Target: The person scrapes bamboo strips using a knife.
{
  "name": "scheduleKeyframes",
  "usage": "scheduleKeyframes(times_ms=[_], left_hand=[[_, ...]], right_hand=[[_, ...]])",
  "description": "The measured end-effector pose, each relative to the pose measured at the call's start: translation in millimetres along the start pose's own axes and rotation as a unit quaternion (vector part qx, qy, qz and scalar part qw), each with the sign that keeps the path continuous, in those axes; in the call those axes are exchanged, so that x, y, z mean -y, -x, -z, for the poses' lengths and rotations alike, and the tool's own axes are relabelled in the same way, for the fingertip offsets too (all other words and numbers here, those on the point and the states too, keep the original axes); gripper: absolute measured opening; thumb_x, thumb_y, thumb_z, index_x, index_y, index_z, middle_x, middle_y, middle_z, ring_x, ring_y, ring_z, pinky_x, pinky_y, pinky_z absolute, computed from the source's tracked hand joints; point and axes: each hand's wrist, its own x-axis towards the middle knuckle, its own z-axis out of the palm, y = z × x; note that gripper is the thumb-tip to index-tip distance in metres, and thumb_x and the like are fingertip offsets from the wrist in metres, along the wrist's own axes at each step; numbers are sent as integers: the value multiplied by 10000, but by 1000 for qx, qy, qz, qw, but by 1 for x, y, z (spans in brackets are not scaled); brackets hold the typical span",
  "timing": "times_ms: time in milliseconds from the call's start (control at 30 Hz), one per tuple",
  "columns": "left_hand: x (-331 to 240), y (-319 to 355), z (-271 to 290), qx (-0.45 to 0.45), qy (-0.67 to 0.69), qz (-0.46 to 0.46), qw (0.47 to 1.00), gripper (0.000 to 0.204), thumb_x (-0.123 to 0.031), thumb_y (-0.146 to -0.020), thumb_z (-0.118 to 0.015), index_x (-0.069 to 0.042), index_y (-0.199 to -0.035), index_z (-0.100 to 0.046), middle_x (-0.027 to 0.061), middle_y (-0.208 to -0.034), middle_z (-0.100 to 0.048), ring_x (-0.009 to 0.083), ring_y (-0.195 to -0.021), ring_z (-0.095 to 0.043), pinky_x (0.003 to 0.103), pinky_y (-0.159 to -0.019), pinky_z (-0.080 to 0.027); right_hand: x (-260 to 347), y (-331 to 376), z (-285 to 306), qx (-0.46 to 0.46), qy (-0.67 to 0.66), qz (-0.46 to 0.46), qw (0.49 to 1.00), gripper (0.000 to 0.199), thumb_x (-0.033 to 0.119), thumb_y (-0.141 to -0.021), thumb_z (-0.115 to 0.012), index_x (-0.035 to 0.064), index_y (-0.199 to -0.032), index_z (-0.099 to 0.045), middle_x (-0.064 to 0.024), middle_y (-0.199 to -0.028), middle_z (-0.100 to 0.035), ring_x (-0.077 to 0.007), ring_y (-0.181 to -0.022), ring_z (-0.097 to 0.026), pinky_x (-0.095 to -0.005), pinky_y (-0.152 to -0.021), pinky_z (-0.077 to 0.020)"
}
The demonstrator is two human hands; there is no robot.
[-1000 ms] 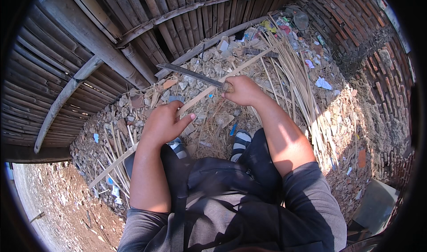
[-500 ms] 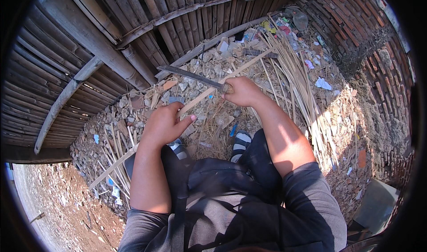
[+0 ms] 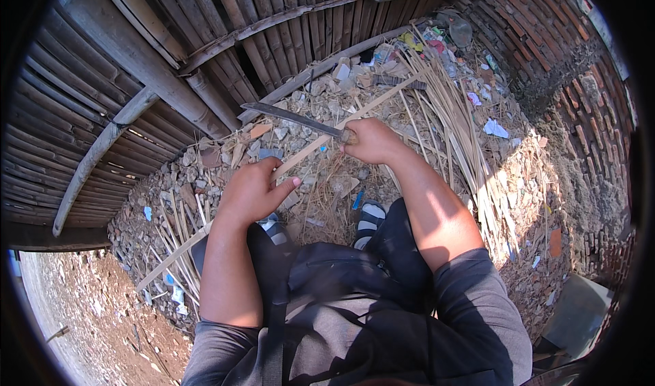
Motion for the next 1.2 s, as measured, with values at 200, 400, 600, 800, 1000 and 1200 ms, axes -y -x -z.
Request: scheduleKeyframes(times_ms=[200, 400, 600, 800, 1000, 1200], left_hand=[[-2, 0, 1, 3, -1, 2, 1000, 532, -486, -881, -774, -19, -1130, -729, 203, -812, -715, 394, -796, -728, 480, -745, -554], [-3, -1, 1, 8, 1, 6, 1000, 542, -494, -879, -777, -18, -1134, -726, 208, -801, -714, 396, -800, -731, 479, -747, -555], [1, 1, -2, -1, 2, 1, 1000, 536, -488, -883, -776, -20, -1137, -723, 204, -794, -712, 391, -797, -732, 474, -745, -556], [3, 0, -1, -37, 26, -4, 999, 506, -471, -891, -770, -26, -1126, -717, 174, -720, -694, 398, -755, -721, 483, -720, -559], [5, 0, -1, -66, 48, -9, 997, 496, -452, -893, -781, -17, -1122, -720, 157, -686, -670, 348, -679, -699, 442, -669, -537], [1, -1, 1, -72, 45, -15, 996, 498, -463, -893, -773, -11, -1095, -724, 164, -675, -671, 380, -690, -711, 461, -665, -550]], right_hand=[[2, 1, 2, 6, -5, -5, 1000, 382, 304, -811, -798, 72, -1105, -725, -206, -1072, -734, -395, -1051, -698, -500, -923, -553], [-8, -2, -5, -23, -6, 33, 999, 432, 327, -816, -825, 28, -1108, -717, -247, -980, -722, -438, -986, -696, -496, -874, -548], [2, 3, 4, -6, -9, 10, 1000, 452, 343, -819, -820, 28, -1125, -712, -253, -1014, -720, -440, -998, -693, -499, -880, -547], [-12, 6, 15, -50, 0, -32, 998, 489, 373, -827, -816, 21, -1148, -706, -252, -1036, -718, -454, -1015, -685, -502, -890, -547], [-21, 17, 31, -84, -31, 9, 996, 455, 343, -828, -820, 9, -1112, -700, -269, -966, -711, -449, -942, -691, -484, -852, -541], [-6, 20, 36, -93, -46, -62, 993, 424, 334, -831, -818, 8, -1070, -693, -251, -921, -704, -424, -906, -698, -487, -806, -538]])
